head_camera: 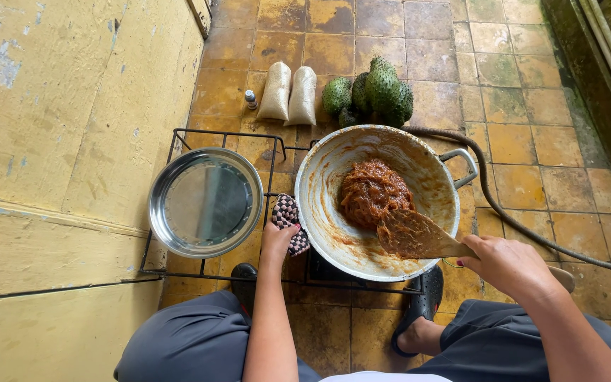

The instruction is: Stirring a thick brown mixture in a large pot using a wooden spatula

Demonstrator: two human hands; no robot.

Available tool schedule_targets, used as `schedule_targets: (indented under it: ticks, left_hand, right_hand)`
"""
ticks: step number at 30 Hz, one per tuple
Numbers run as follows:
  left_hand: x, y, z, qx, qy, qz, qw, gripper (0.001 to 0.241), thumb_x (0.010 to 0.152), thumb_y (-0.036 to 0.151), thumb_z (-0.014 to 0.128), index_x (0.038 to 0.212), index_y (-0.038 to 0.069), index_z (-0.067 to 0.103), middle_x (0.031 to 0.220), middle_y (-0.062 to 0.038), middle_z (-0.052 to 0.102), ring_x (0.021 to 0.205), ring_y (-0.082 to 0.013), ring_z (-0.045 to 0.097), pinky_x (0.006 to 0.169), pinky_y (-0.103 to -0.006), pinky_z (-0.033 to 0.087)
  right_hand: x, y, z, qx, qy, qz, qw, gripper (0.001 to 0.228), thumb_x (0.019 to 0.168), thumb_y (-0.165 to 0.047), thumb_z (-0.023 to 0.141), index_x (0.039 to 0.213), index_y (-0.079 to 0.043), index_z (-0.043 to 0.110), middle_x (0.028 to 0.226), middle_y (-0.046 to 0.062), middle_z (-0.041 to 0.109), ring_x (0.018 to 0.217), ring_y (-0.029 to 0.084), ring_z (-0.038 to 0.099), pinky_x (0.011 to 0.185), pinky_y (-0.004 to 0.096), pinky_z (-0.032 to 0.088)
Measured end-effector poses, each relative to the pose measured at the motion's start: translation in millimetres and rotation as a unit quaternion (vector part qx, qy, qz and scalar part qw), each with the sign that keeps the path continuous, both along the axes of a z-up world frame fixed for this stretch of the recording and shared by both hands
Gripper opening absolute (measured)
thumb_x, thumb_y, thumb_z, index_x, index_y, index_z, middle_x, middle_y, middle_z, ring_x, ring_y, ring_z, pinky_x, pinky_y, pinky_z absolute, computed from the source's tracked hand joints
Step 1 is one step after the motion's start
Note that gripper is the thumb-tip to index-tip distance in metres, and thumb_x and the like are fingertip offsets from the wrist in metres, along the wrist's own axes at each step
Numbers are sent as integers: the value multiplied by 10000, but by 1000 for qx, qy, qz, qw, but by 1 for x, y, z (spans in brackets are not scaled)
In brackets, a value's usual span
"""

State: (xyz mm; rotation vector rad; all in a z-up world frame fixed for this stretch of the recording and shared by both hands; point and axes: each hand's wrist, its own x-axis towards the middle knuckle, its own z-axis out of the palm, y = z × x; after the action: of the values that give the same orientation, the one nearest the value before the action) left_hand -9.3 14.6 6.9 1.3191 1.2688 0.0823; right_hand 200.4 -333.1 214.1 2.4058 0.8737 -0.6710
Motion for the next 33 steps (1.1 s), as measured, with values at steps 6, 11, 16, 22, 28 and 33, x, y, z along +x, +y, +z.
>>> schedule_targets:
  ticks: [6,11,16,22,28,33]
  left_hand:
    - [-1,0,0,14,-6,-6,1000,694,732,245,779,1371,55,588,1311,-151,689,1188,-348,666,984,-433,514]
    - [0,1,-6,9,0,0,1000,679,728,256,789,1347,53,598,1285,-155,695,1162,-347,675,962,-442,529]
    - [2,-2,12,10,8,-3,1000,665,731,251,783,1342,57,607,1281,-152,698,1156,-352,676,950,-445,531]
    - [2,-8,73,-42,79,-29,996,704,868,267,696,1497,70,448,1450,-149,580,1307,-376,573,1059,-495,487]
    - [3,-3,58,-26,76,-40,996,665,855,257,689,1458,94,461,1375,-157,628,1209,-391,635,971,-520,525]
    - [-5,0,-7,47,31,-27,998,671,822,264,774,1390,47,490,1239,-149,719,1191,-275,688,963,-431,581]
  right_hand:
    - [-1,1,1,2,0,1,1000,451,931,-587,549,1329,-376,515,1143,-91,738,1053,220,726,750,407,574]
    - [-2,5,7,-5,-3,-12,1000,492,944,-578,531,1391,-376,487,1212,-97,713,1089,201,719,742,390,582]
    - [-7,14,24,-4,-21,-40,999,437,971,-569,473,1367,-386,507,1253,-139,692,1123,143,709,776,370,602]
    - [-8,38,53,-30,-63,-17,997,310,1080,-425,408,1340,-326,545,908,-74,710,624,91,673,517,206,576]
    - [-20,84,45,-123,-54,45,990,317,1113,-240,334,1391,-308,473,917,-27,709,709,111,733,611,251,613]
    - [-20,107,-66,80,-239,241,937,143,932,-148,533,975,-105,662,767,42,673,595,190,691,523,330,521]
